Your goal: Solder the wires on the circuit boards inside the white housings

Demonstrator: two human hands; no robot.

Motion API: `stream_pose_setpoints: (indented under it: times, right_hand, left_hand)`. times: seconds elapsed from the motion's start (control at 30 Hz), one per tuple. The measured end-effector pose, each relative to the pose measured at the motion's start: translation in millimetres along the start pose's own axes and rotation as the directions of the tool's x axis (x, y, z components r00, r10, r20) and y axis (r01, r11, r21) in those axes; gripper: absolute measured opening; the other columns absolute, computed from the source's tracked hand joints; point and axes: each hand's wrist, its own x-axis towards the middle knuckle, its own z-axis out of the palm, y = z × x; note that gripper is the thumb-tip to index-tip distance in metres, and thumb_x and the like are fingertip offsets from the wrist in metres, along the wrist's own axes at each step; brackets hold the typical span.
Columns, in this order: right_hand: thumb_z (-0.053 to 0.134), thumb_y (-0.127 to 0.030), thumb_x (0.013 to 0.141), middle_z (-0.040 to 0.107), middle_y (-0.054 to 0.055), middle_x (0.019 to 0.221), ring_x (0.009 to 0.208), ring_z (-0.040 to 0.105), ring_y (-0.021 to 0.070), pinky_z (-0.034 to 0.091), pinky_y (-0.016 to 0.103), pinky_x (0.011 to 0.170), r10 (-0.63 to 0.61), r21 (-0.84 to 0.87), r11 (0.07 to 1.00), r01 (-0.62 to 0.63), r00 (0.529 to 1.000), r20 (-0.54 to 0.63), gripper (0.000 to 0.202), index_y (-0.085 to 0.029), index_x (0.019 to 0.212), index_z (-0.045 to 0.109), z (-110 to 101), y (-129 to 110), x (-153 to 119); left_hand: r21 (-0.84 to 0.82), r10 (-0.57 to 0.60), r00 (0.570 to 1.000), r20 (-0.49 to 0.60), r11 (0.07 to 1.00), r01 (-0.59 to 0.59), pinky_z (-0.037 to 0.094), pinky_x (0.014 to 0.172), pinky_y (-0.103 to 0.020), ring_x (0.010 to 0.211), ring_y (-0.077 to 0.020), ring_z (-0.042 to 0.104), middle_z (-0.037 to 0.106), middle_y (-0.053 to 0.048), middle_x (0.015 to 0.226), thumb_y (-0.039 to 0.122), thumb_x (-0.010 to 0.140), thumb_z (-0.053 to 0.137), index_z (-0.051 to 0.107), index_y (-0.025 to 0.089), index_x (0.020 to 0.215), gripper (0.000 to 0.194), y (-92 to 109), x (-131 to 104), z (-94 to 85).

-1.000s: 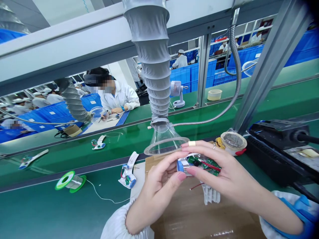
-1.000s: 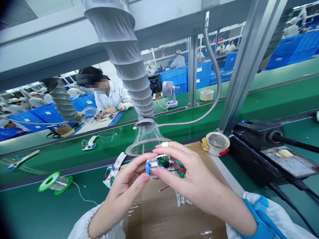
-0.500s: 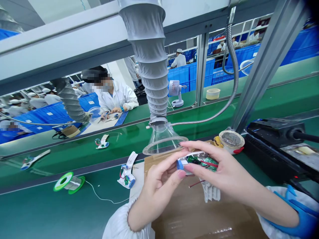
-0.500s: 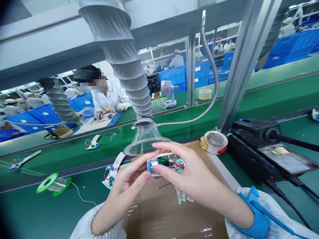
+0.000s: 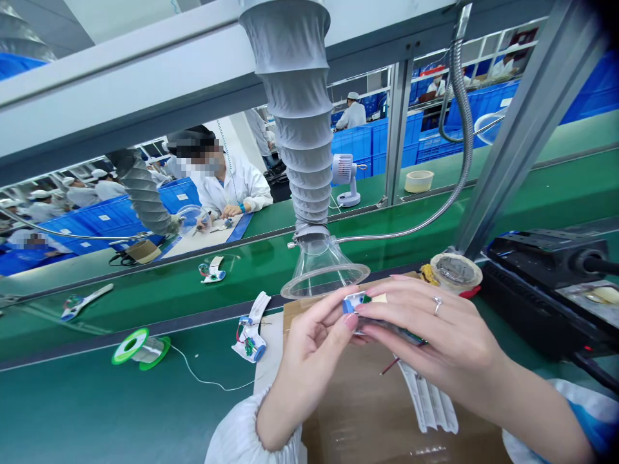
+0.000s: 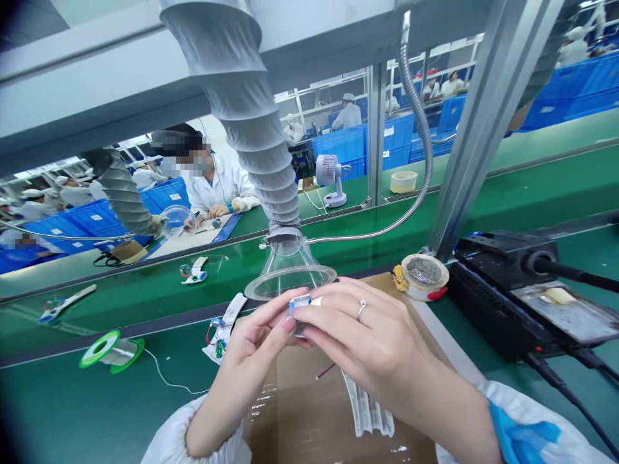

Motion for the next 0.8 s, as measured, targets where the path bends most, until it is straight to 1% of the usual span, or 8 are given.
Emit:
stream_pose_setpoints:
  times: [0.2,0.33,0.4,0.5,0.57,0.67,0.73,0.8]
  right_hand:
    - [0.066,-0.008,0.099,0.083,0.005,0.108,0.105,0.078,0.0176,0.066,0.036,0.1,-0.013,-0.01,1.0,0.013,1.0,-0.019,0.028,-0.021,0.123,0.068,2,0,-2]
    - [0.065,-0.01,0.1,0.082,0.005,0.11,0.108,0.078,0.0182,0.066,0.036,0.099,0.017,0.004,1.0,-0.017,1.0,-0.002,0.025,-0.022,0.121,0.067,2,0,-2]
    - [0.063,-0.01,0.101,0.082,0.006,0.109,0.108,0.078,0.0188,0.067,0.035,0.098,0.02,0.0,1.0,-0.02,1.0,0.017,0.022,-0.021,0.118,0.068,2,-1,-1]
    - [0.059,-0.01,0.103,0.082,0.006,0.105,0.103,0.078,0.0188,0.068,0.035,0.095,-0.045,-0.007,0.999,0.045,0.998,0.051,0.019,-0.019,0.116,0.069,0,0,1]
    - [0.056,-0.009,0.103,0.082,0.007,0.104,0.103,0.078,0.0184,0.067,0.035,0.097,-0.091,-0.016,0.996,0.093,0.993,0.079,0.019,-0.018,0.117,0.068,0,2,2]
    - [0.056,-0.008,0.103,0.08,0.008,0.108,0.107,0.077,0.018,0.064,0.038,0.105,-0.118,-0.047,0.991,0.125,0.986,0.12,0.021,-0.018,0.12,0.064,-1,7,0]
    - [0.055,-0.009,0.103,0.08,0.007,0.109,0.109,0.076,0.0182,0.063,0.04,0.108,-0.118,-0.056,0.99,0.126,0.984,0.134,0.023,-0.02,0.121,0.064,-1,9,-3]
    - [0.055,-0.007,0.102,0.079,0.007,0.109,0.109,0.076,0.0182,0.062,0.041,0.109,-0.11,-0.042,0.992,0.117,0.984,0.14,0.024,-0.021,0.118,0.066,-2,11,-5]
  left_hand:
    - [0.014,0.012,1.0,0.015,1.0,-0.012,0.066,0.084,-0.015,0.099,-0.0146,0.081,0.079,-0.006,0.128,0.025,0.1,0.072,0.078,0.026,0.127,0.027,-2,-3,2.5]
    - [0.057,0.005,1.0,0.017,0.998,-0.006,0.068,0.087,-0.021,0.102,-0.0181,0.081,0.078,-0.008,0.131,0.03,0.101,0.072,0.075,0.024,0.132,0.032,-3,-2,0.6]
    - [0.077,-0.008,1.0,0.016,0.997,0.007,0.068,0.086,-0.021,0.102,-0.0191,0.081,0.078,-0.01,0.13,0.033,0.101,0.072,0.075,0.022,0.132,0.033,-4,-2,-0.3]
    - [0.081,-0.032,0.999,0.008,0.996,0.032,0.067,0.084,-0.021,0.099,-0.0198,0.081,0.078,-0.012,0.128,0.037,0.1,0.073,0.075,0.02,0.131,0.036,-6,0,-1.5]
    - [0.077,-0.039,0.999,0.01,0.996,0.038,0.067,0.083,-0.021,0.098,-0.0194,0.081,0.079,-0.012,0.126,0.038,0.099,0.073,0.075,0.019,0.131,0.037,-7,1,-2.0]
    - [0.082,-0.046,0.999,0.016,0.996,0.045,0.066,0.082,-0.023,0.096,-0.0197,0.081,0.08,-0.012,0.124,0.04,0.099,0.073,0.075,0.02,0.131,0.038,-7,1,-1.3]
    - [0.098,-0.052,0.999,0.003,0.994,0.051,0.067,0.085,-0.026,0.097,-0.0212,0.081,0.08,-0.012,0.124,0.042,0.099,0.073,0.074,0.019,0.131,0.04,-7,1,0.2]
    - [0.112,-0.05,0.999,-0.016,0.992,0.051,0.066,0.09,-0.027,0.103,-0.0221,0.08,0.079,-0.012,0.127,0.041,0.099,0.073,0.073,0.018,0.131,0.04,-6,0,2.2]
